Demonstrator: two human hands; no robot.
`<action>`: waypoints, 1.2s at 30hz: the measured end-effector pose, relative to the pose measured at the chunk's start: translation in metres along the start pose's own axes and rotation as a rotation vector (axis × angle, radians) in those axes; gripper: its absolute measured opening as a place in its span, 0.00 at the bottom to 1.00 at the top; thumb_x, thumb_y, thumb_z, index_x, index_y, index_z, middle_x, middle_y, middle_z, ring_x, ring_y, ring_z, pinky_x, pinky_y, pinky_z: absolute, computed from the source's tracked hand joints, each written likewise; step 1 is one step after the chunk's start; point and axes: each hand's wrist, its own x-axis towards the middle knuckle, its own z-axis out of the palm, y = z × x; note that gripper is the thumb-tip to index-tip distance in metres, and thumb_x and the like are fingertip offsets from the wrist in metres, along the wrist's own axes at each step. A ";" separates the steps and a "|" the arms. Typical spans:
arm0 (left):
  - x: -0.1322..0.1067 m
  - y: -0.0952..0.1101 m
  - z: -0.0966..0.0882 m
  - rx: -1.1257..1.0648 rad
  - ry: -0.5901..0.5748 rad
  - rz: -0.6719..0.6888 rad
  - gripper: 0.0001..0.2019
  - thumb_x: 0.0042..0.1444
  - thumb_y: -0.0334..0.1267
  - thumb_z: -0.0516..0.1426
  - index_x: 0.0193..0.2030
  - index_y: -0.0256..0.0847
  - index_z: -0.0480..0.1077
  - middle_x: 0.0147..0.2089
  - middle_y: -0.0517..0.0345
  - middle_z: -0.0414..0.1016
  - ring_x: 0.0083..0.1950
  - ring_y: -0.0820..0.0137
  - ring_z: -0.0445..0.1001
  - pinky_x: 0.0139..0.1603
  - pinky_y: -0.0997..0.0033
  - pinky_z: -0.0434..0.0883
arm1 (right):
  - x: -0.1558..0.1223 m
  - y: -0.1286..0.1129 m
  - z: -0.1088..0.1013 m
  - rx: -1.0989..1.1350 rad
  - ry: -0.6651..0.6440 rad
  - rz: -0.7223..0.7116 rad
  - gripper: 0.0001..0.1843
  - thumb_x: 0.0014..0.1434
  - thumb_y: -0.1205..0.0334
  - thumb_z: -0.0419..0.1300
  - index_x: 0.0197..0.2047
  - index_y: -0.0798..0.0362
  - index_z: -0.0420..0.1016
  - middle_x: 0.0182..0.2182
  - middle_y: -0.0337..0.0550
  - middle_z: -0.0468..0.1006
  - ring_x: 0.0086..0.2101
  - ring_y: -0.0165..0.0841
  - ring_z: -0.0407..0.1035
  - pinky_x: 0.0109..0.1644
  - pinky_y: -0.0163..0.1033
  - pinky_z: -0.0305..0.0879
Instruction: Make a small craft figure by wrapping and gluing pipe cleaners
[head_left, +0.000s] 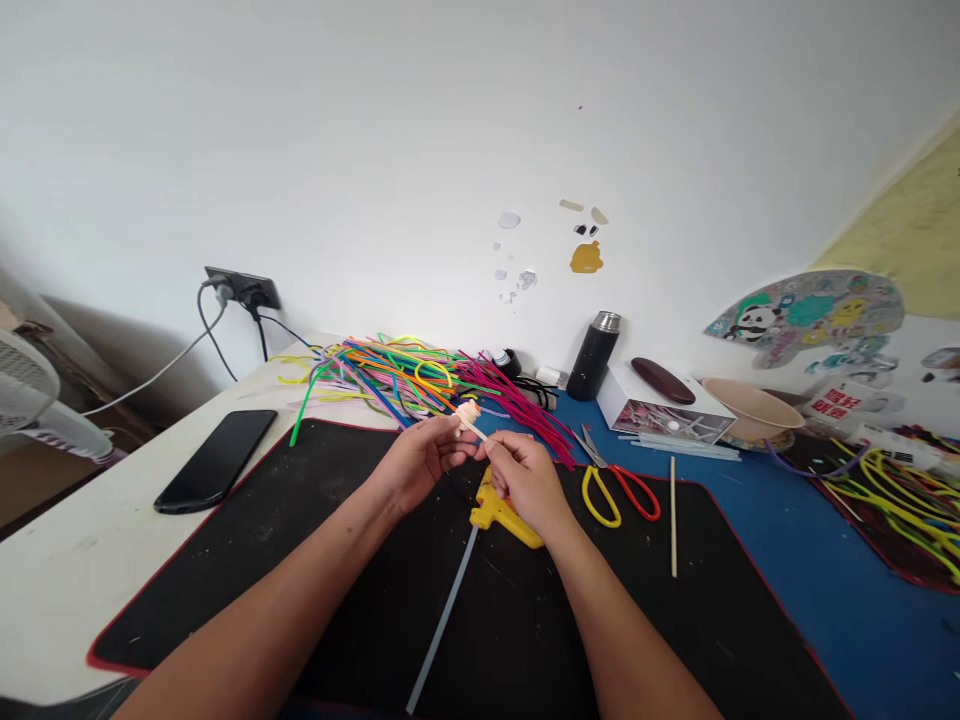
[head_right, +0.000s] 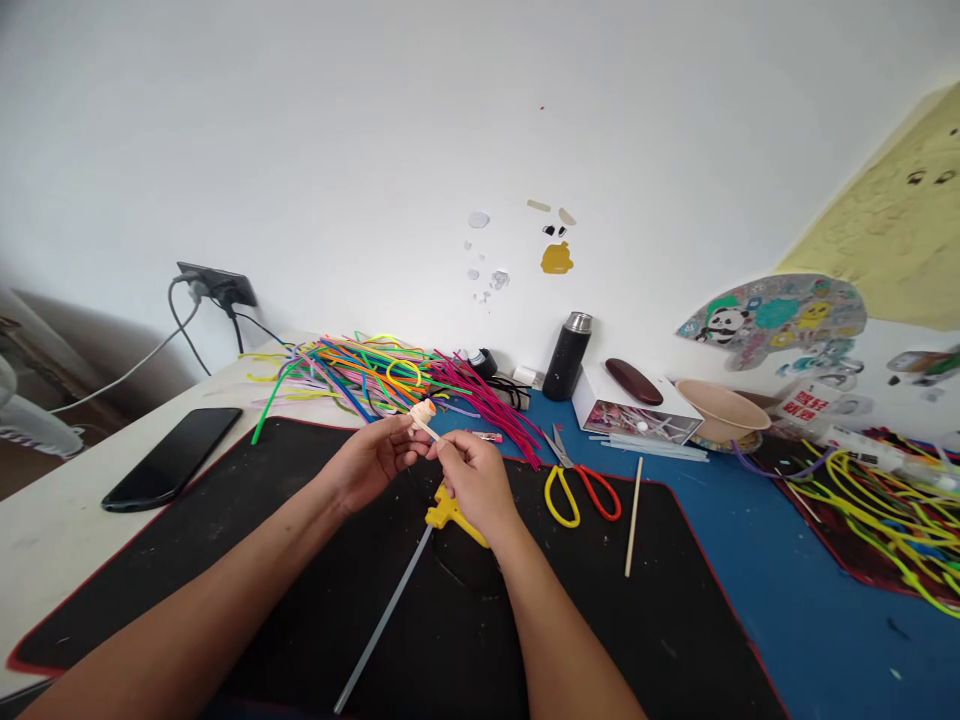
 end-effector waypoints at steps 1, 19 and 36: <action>-0.001 0.000 0.001 -0.004 -0.012 -0.008 0.07 0.57 0.36 0.65 0.34 0.33 0.79 0.33 0.50 0.82 0.30 0.72 0.79 0.31 0.77 0.74 | 0.001 0.001 0.000 0.007 -0.006 0.006 0.13 0.62 0.52 0.61 0.32 0.52 0.77 0.15 0.27 0.60 0.16 0.26 0.56 0.23 0.32 0.55; -0.008 0.003 -0.002 0.252 -0.226 0.070 0.16 0.46 0.43 0.75 0.34 0.36 0.79 0.30 0.57 0.75 0.28 0.75 0.69 0.29 0.76 0.66 | 0.007 0.010 -0.007 -0.137 -0.052 0.036 0.15 0.63 0.49 0.61 0.32 0.52 0.75 0.18 0.31 0.68 0.18 0.27 0.61 0.23 0.33 0.56; -0.014 0.007 -0.001 0.400 -0.331 0.014 0.22 0.50 0.44 0.74 0.50 0.37 0.80 0.34 0.55 0.80 0.29 0.72 0.73 0.29 0.74 0.67 | 0.012 0.015 -0.011 -0.131 0.050 0.037 0.11 0.50 0.62 0.62 0.37 0.53 0.81 0.25 0.35 0.75 0.23 0.29 0.65 0.25 0.32 0.59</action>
